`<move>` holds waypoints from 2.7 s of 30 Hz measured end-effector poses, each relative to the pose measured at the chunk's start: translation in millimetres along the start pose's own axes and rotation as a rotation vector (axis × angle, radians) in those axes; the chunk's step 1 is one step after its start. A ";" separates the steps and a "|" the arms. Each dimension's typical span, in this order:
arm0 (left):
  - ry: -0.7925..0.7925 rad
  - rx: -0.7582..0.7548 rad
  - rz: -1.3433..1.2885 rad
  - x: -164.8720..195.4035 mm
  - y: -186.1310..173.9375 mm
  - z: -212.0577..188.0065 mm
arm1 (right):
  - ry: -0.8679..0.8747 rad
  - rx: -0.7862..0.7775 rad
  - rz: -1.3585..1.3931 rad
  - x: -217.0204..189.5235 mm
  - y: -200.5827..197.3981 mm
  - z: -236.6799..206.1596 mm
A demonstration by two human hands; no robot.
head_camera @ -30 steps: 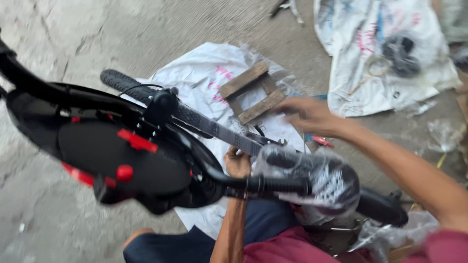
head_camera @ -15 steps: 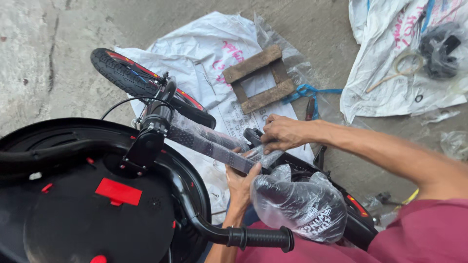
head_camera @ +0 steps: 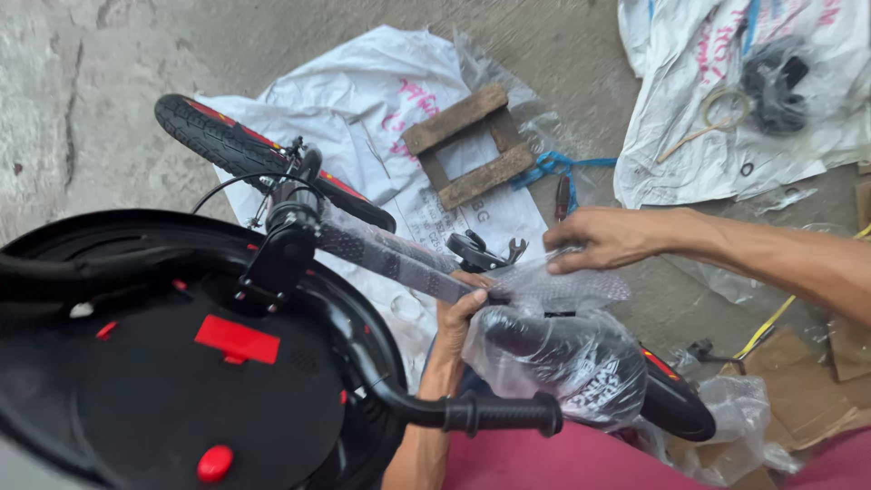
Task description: The person assembles a red BMX bicycle by removing protective bubble wrap from the frame and handlebars, then uses a wrench to tighten bolts on the handlebar stem, front wheel axle, and rear wheel axle. The person also uses pliers to adjust the rear brake cable and secures the brake assembly.
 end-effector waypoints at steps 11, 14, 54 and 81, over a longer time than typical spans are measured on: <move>-0.062 -0.063 -0.176 -40.5 -32.2 24.5 | -0.218 0.561 -0.679 -131.5 82.2 45.5; -0.049 -0.142 -0.147 -39.5 -26.0 45.1 | -0.446 0.624 -1.435 -139.7 170.7 40.8; 0.536 -1.051 0.506 13.2 -41.5 57.6 | 0.747 1.269 0.776 -5.7 659.2 220.4; 0.590 -0.641 0.389 -15.1 -71.3 20.1 | 0.989 0.912 -0.191 -59.1 315.2 -18.5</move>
Point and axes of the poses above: each hand's wrist, its own z-axis towards the middle knuckle, its own y-axis out of the palm, x = y × z, the point moved 6 cm from there along z, towards the middle knuckle, and after that the axes turned 6 degrees about -z, right-handed, at the moved point
